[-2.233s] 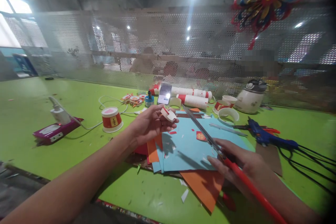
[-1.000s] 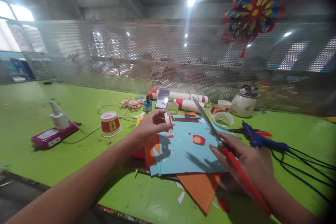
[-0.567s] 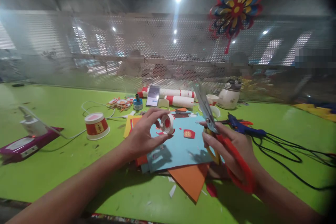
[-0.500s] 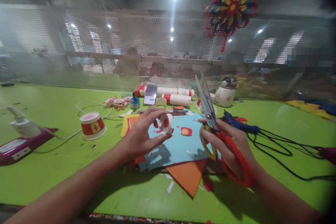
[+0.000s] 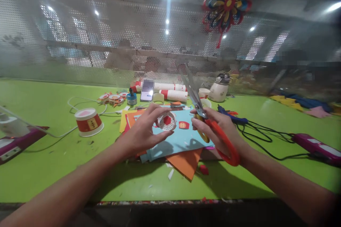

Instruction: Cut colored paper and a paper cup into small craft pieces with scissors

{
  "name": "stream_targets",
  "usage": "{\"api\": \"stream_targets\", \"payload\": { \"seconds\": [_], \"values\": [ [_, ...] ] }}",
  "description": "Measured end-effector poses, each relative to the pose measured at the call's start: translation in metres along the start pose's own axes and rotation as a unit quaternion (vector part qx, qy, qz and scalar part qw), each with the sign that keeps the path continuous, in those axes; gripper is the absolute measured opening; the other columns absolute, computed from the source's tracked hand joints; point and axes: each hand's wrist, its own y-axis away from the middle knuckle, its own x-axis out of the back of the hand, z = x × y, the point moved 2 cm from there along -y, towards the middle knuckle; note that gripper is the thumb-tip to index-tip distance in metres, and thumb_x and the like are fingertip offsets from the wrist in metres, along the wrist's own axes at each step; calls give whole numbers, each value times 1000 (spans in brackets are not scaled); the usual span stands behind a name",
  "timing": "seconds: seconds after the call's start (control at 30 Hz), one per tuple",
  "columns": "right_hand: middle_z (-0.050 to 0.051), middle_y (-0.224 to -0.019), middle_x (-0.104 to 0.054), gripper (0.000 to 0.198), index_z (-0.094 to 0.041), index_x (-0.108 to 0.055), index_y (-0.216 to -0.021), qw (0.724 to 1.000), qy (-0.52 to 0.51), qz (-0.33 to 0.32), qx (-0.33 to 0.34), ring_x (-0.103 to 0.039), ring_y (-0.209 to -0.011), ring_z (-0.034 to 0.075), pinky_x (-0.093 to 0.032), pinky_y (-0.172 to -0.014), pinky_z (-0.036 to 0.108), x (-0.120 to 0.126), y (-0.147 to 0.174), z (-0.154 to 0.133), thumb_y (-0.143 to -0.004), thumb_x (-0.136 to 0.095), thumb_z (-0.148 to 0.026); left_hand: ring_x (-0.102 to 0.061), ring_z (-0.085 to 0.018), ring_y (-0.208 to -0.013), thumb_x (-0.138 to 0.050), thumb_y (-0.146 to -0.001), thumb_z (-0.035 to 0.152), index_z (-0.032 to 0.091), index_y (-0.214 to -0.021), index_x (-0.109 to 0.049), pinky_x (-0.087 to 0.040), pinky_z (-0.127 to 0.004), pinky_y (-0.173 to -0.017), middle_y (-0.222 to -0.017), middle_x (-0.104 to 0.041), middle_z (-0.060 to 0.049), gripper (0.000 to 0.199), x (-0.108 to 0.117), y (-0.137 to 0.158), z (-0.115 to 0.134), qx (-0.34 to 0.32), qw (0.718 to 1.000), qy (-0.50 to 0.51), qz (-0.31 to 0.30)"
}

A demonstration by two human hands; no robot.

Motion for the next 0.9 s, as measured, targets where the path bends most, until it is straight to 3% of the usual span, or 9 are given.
{"api": "stream_targets", "payload": {
  "seconds": [0.1,0.27,0.5,0.67,0.73,0.8,0.9],
  "values": [
    [4,-77,-65,26,-15,-62,-97,999,-27,-25,-5,-59,-66,17,-48,-58,29,-7,-3,-14,-78,-65,-32,-51,-22,-104,-66,-78,33,26,-126,-44,-45,-40,-90,-114,-50,-8,53,0,1,2,-21,1000,-1,-7],
    [4,-88,-65,26,-15,-56,-103,991,-127,-34,-5,-61,-78,18,-49,-75,32,-27,-7,-24,-79,-63,-22,-52,-22,-101,-66,-78,36,26,-125,-45,-45,-39,-88,-110,-51,-8,53,0,2,6,-23,1000,-10,1],
    [3,-91,-65,25,-17,-54,-102,975,-221,-20,-16,-60,-78,17,-48,-72,32,-41,-13,-9,-79,-63,-19,-51,-23,-98,-69,-74,39,27,-124,-48,-46,-40,-84,-107,-52,-8,55,1,0,6,-6,1000,-8,18],
    [2,-85,-67,28,-20,-56,-105,967,-250,-1,-48,-64,-77,19,-51,-73,36,-36,-15,4,-78,-64,-21,-52,-23,-103,-71,-72,30,26,-132,-41,-49,-35,-78,-114,-54,-9,67,-4,-1,-6,53,994,96,27],
    [3,-89,-68,27,-20,-57,-105,962,-266,0,-60,-66,-78,20,-53,-73,37,-34,-18,9,-79,-63,-22,-53,-23,-103,-69,-72,23,24,-129,-46,-49,-35,-78,-115,-57,-10,61,-6,-2,-13,97,983,152,15],
    [5,-89,-69,23,-19,-60,-102,958,-278,-7,-75,-67,-76,21,-54,-70,37,-34,-22,15,-79,-62,-23,-58,-21,-92,-63,-74,17,21,-122,-54,-49,-36,-76,-103,-64,-9,49,-8,-3,-20,161,961,226,-4],
    [6,-83,-70,19,-18,-63,-96,954,-285,-17,-90,-67,-70,21,-54,-65,37,-37,-26,23,-79,-63,-26,-62,-19,-84,-59,-72,9,19,-115,-61,-49,-34,-74,-89,-68,-6,44,-7,-2,-26,253,896,365,-22]
  ]
}}
